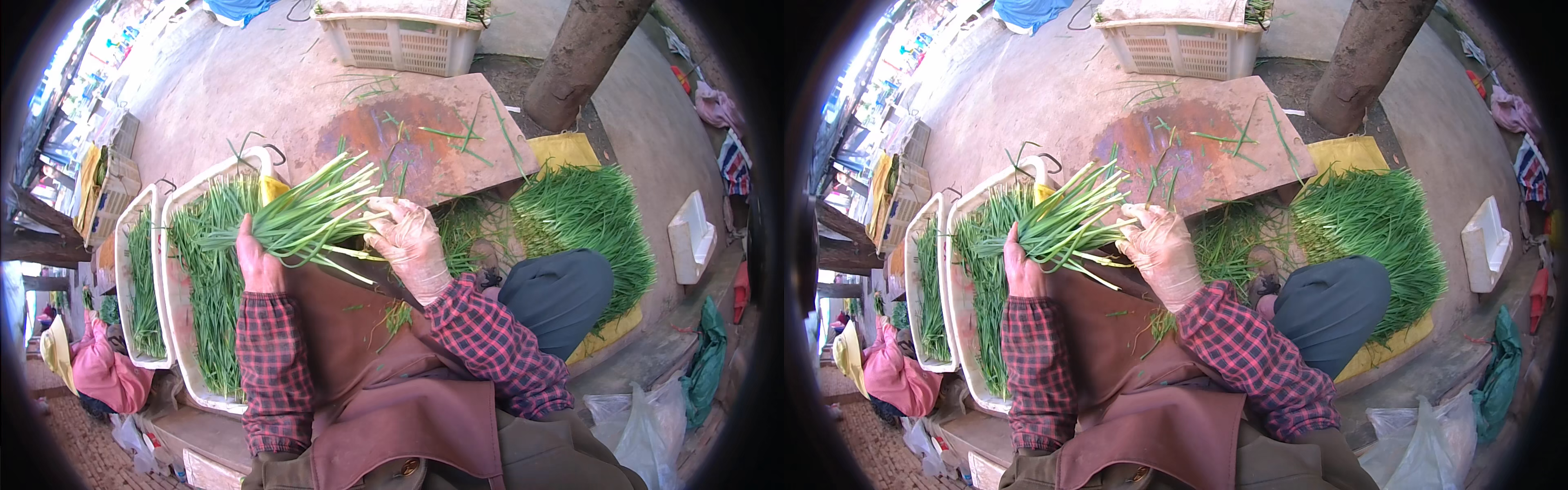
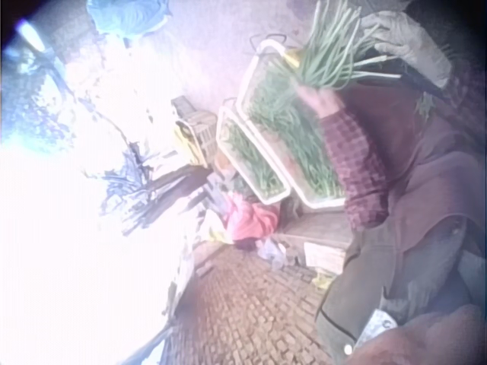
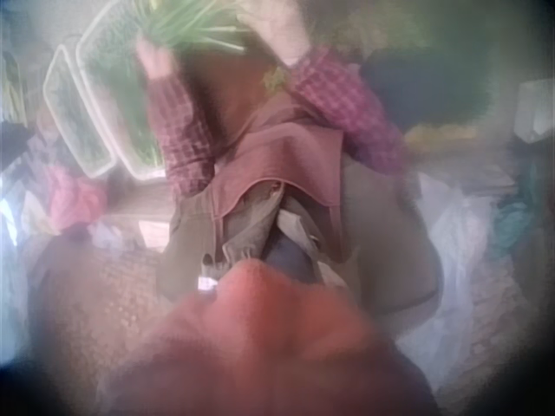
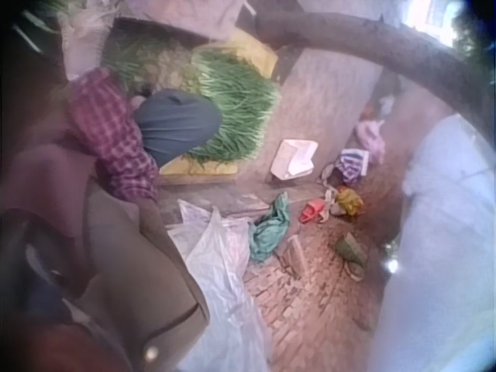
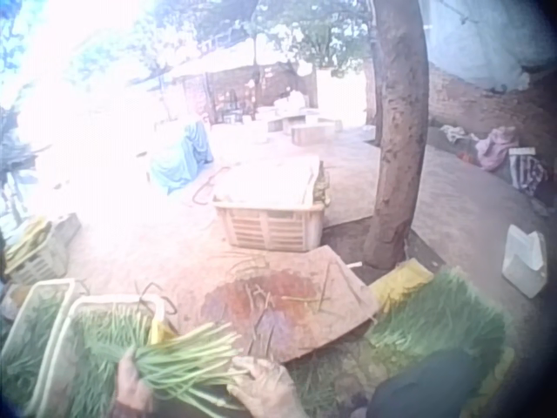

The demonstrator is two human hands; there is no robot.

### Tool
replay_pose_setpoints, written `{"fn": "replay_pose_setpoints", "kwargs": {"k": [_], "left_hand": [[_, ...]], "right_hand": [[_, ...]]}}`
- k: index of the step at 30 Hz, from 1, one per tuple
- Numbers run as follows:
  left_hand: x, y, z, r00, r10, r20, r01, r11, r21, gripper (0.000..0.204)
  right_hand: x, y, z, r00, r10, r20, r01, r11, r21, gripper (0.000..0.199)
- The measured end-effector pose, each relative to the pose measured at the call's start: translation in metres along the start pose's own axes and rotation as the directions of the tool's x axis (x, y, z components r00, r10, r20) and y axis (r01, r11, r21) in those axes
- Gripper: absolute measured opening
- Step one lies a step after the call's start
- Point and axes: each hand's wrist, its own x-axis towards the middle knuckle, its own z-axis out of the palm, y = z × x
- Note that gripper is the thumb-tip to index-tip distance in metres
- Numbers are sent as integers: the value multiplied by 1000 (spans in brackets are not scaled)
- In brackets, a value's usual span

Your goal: The person sorts chives by hand, removing unwanted leaves and organizing the stalks into bundles.

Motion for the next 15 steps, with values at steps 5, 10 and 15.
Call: {"fn": "replay_pose_setpoints", "kwargs": {"k": [5,10,15], "left_hand": [[-24,-11,18,998,61,-12,-60,994,88,42],[1,-13,-1,1000,-15,-18,14,999,-37,40],[2,-19,9,997,45,-65,-46,999,-16,38]], "right_hand": [[-3,1,6,999,-22,-47,21,999,-32,23],[-14,0,13,945,328,11,-297,840,454,26],[-21,22,2,870,491,-38,-370,702,609,14]]}}
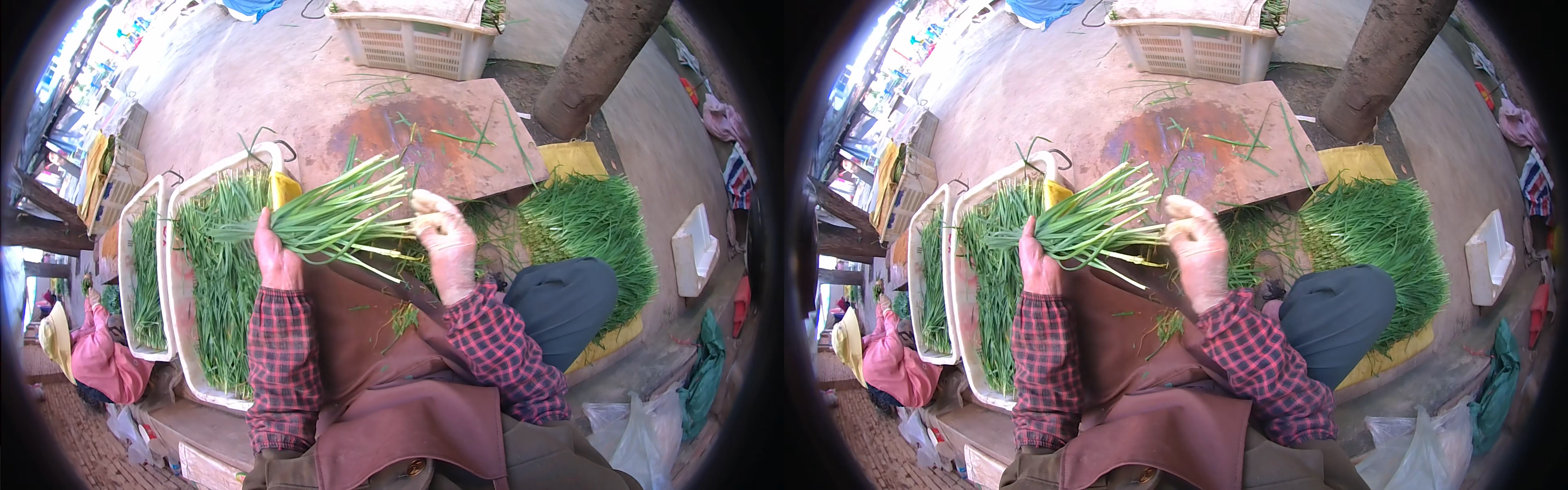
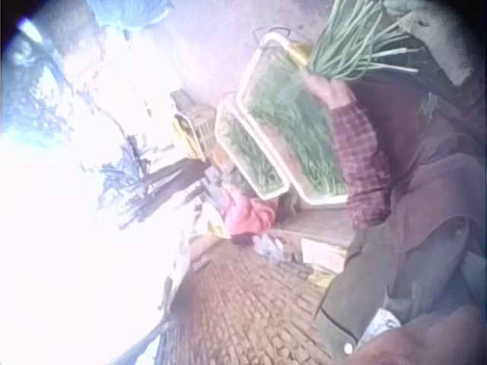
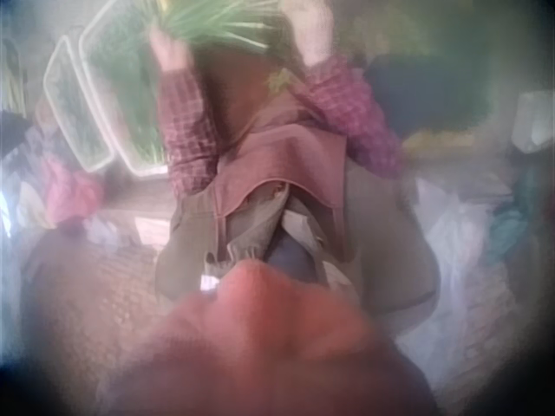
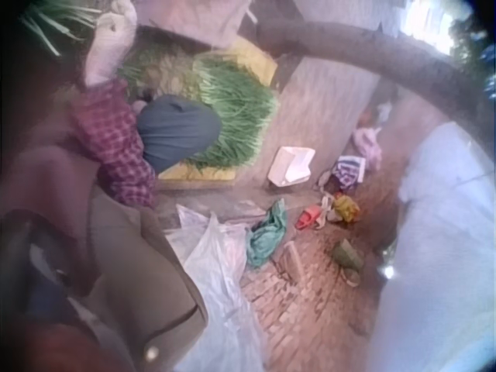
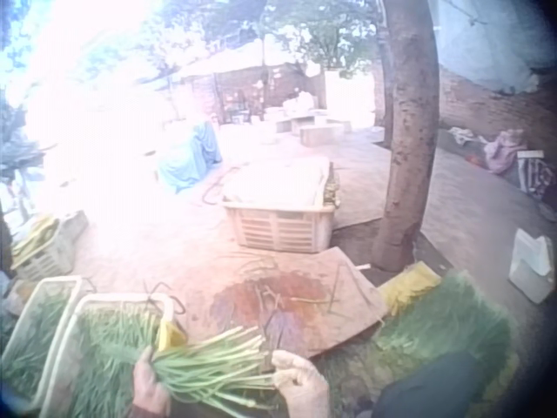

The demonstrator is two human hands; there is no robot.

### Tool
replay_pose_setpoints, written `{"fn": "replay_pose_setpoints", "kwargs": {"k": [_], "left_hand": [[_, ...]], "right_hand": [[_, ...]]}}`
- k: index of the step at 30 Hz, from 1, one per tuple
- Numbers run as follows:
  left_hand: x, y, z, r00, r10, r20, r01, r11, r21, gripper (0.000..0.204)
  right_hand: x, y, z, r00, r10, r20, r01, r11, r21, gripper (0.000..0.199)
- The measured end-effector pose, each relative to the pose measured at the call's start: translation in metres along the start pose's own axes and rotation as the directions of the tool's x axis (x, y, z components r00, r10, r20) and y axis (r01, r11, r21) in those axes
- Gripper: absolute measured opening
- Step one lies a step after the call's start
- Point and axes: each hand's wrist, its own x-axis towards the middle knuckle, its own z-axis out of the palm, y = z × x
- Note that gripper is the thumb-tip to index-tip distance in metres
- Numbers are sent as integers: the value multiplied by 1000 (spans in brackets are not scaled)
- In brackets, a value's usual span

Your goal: The person sorts chives by hand, removing unwanted leaves and organizing the stalks into bundles.

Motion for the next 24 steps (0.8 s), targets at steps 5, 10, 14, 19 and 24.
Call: {"fn": "replay_pose_setpoints", "kwargs": {"k": [5,10,14,19,24], "left_hand": [[2,20,-3,992,-84,97,82,996,24,30],[13,38,-9,901,-126,416,219,958,-186,24],[-17,34,34,716,-14,698,357,866,-349,32],[-27,38,50,604,91,792,293,899,-326,33],[-30,34,50,525,119,843,266,918,-295,34]], "right_hand": [[-3,55,-60,947,234,-219,-288,921,-261,13],[-15,27,-59,838,545,-30,-531,826,190,10],[-19,24,-52,889,456,36,-457,889,11,15],[-13,7,-60,825,507,250,-540,838,79,16],[-6,-31,-45,858,398,325,-464,872,156,31]]}}
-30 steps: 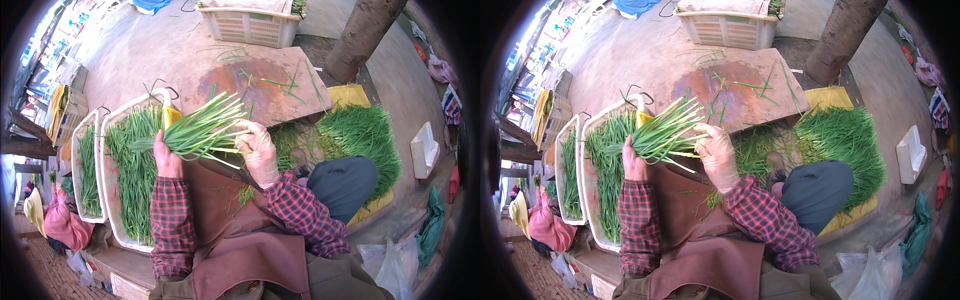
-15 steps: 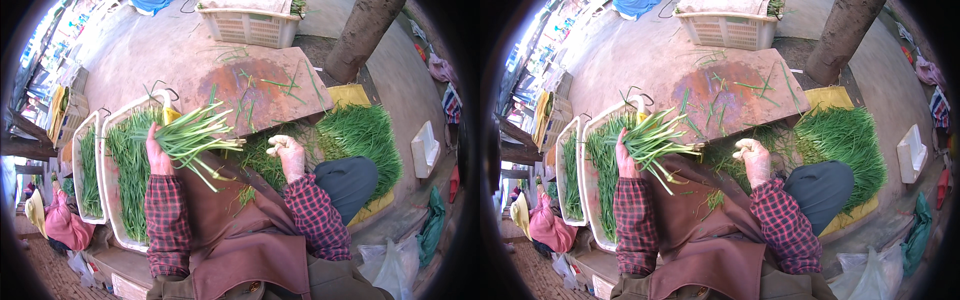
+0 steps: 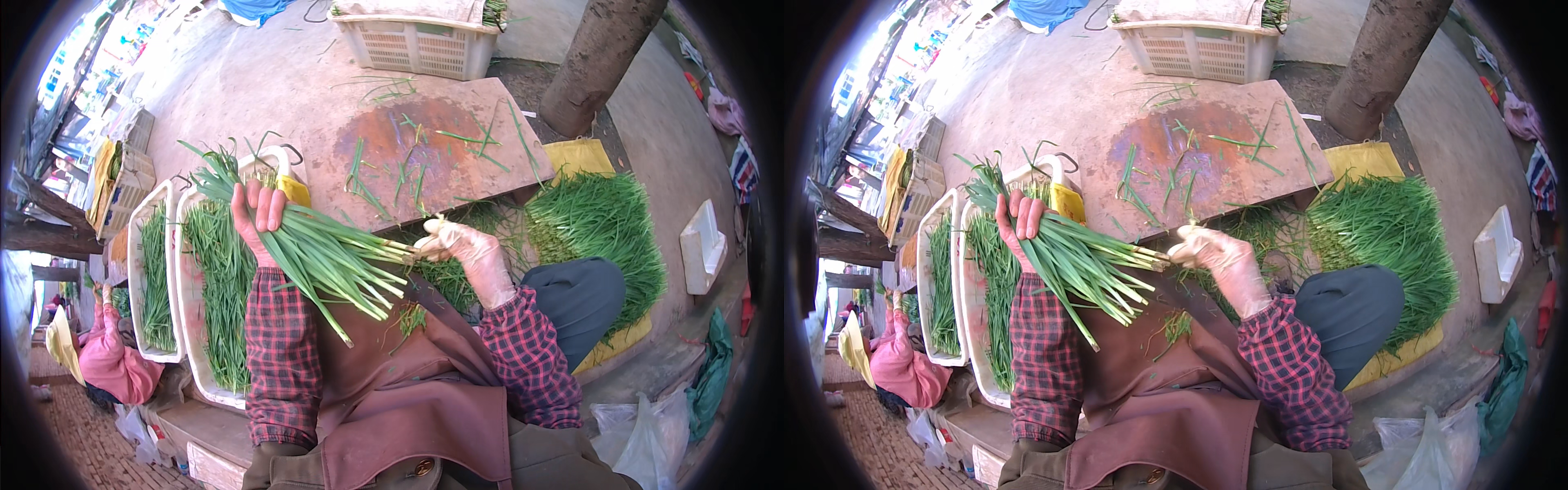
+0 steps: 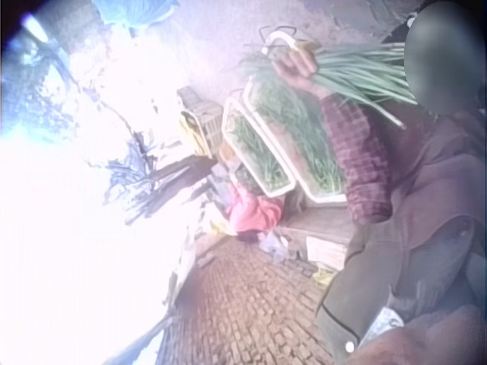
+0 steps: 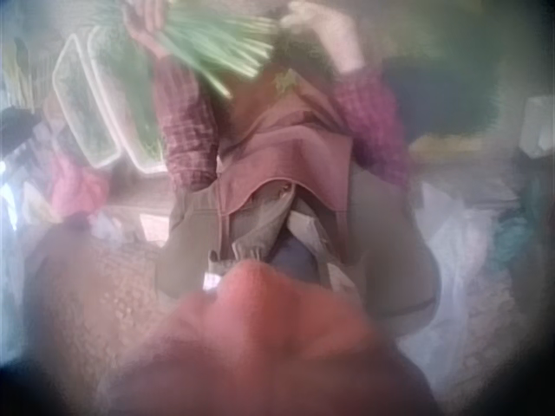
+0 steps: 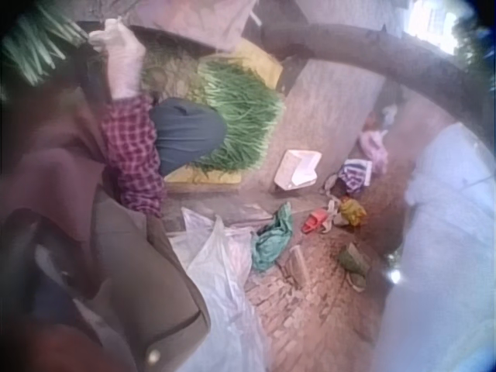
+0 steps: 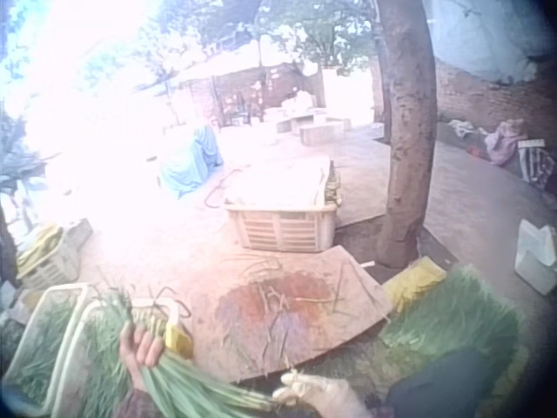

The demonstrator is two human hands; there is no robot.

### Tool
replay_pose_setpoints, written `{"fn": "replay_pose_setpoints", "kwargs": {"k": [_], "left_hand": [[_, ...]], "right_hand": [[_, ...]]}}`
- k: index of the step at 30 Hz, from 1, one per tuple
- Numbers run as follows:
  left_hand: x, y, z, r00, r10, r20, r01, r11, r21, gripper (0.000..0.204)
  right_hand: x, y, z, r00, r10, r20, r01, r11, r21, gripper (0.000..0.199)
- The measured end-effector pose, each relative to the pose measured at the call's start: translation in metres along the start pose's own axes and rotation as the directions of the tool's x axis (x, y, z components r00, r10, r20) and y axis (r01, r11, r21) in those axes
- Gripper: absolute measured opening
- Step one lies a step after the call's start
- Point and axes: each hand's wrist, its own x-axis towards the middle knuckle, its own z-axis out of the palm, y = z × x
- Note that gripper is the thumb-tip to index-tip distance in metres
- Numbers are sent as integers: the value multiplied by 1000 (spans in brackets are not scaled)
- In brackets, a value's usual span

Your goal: The person sorts chives by hand, removing unwanted leaves and organizing the stalks into bundles.

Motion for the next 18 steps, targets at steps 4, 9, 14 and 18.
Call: {"fn": "replay_pose_setpoints", "kwargs": {"k": [4,9,14,18], "left_hand": [[-3,3,-4,995,-39,91,38,999,19,35],[-4,0,0,988,-72,139,72,997,7,36],[-8,-2,5,989,-102,103,107,993,-42,35],[-11,-5,2,990,-139,36,139,990,-5,35]], "right_hand": [[-1,-13,33,991,-2,130,23,987,-161,32],[15,-13,35,1000,-22,12,23,991,-134,20],[17,-7,34,985,109,134,-114,993,31,18],[9,-12,38,993,29,111,-21,997,-74,32]]}}
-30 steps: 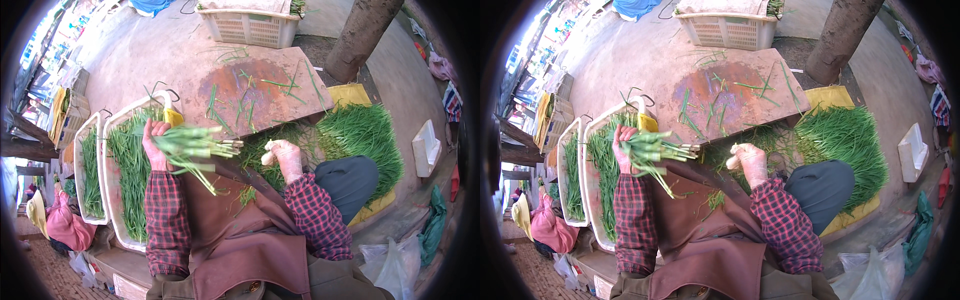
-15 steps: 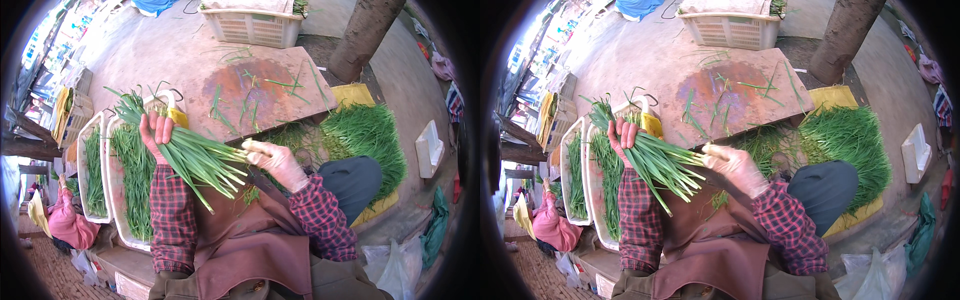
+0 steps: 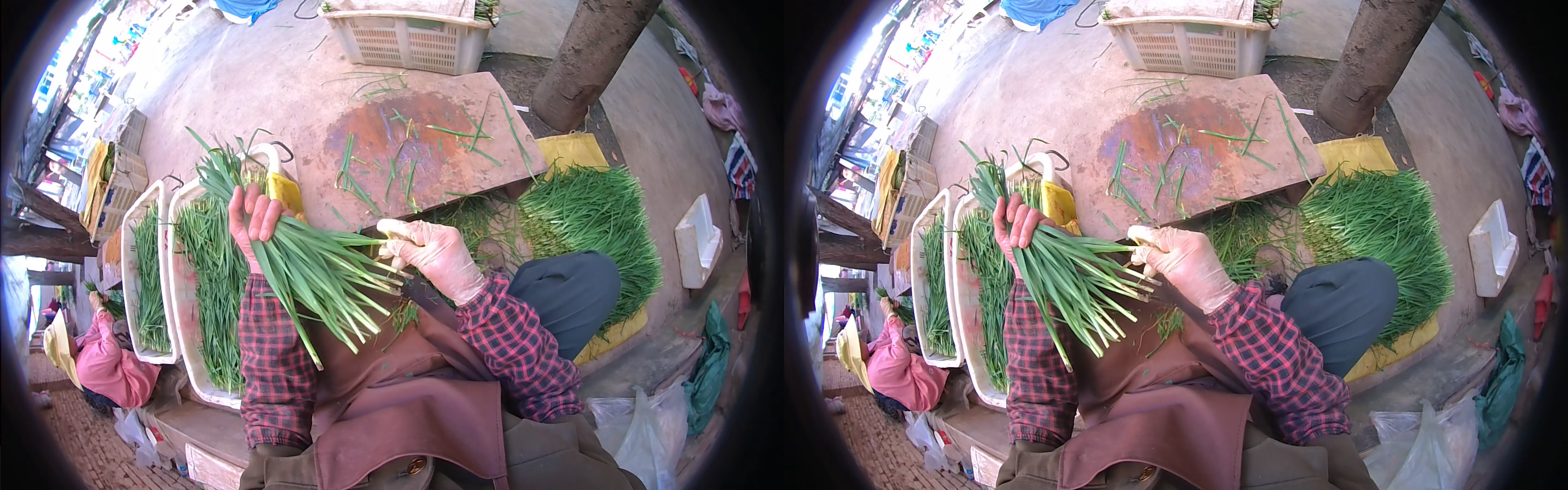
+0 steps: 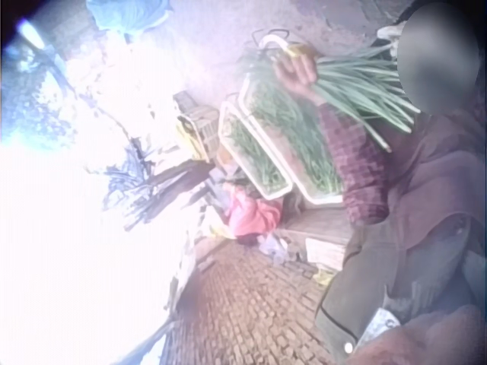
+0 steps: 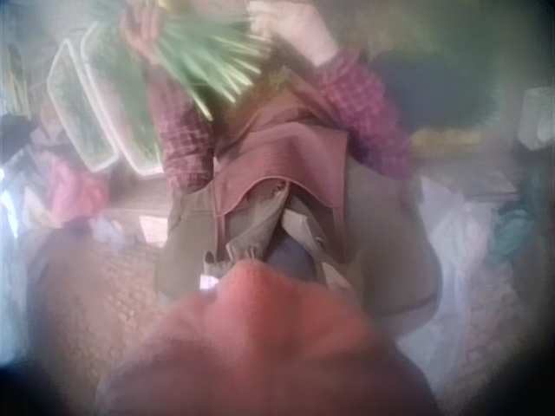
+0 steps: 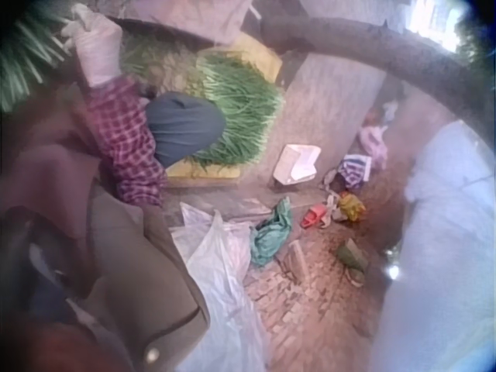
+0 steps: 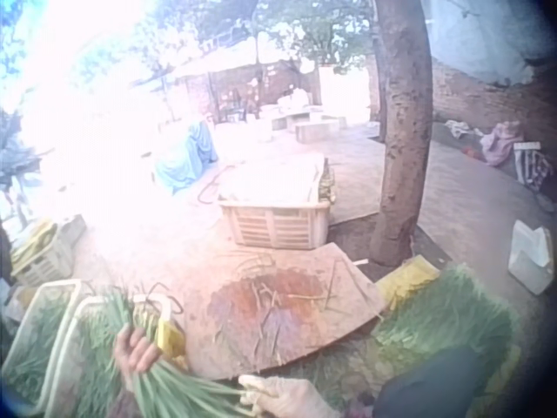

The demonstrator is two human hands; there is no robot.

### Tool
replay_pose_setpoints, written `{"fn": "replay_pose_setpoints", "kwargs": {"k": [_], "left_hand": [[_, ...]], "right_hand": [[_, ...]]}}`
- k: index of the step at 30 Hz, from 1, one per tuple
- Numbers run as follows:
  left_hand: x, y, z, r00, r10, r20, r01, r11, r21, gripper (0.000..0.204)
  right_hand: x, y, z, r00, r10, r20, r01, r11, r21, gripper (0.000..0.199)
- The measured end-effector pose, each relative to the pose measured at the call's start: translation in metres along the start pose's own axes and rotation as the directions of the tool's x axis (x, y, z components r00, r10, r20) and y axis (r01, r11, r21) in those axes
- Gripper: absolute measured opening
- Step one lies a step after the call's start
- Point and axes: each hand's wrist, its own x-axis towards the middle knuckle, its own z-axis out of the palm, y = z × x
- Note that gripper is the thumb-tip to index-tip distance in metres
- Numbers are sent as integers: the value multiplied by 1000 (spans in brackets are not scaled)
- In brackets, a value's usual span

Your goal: The person sorts chives by hand, removing unwanted leaves and organizing the stalks into bundles.

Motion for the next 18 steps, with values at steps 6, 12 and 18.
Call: {"fn": "replay_pose_setpoints", "kwargs": {"k": [6,12,18], "left_hand": [[0,4,-6,994,-20,-112,15,999,-46,31],[0,1,-8,997,-23,-75,17,996,-87,32],[2,-5,-1,997,19,-81,-28,994,-110,34]], "right_hand": [[10,10,-4,853,-486,189,510,705,-493,33],[0,7,10,977,-208,-48,191,953,-237,17],[-14,12,12,970,10,-243,42,977,208,18]]}}
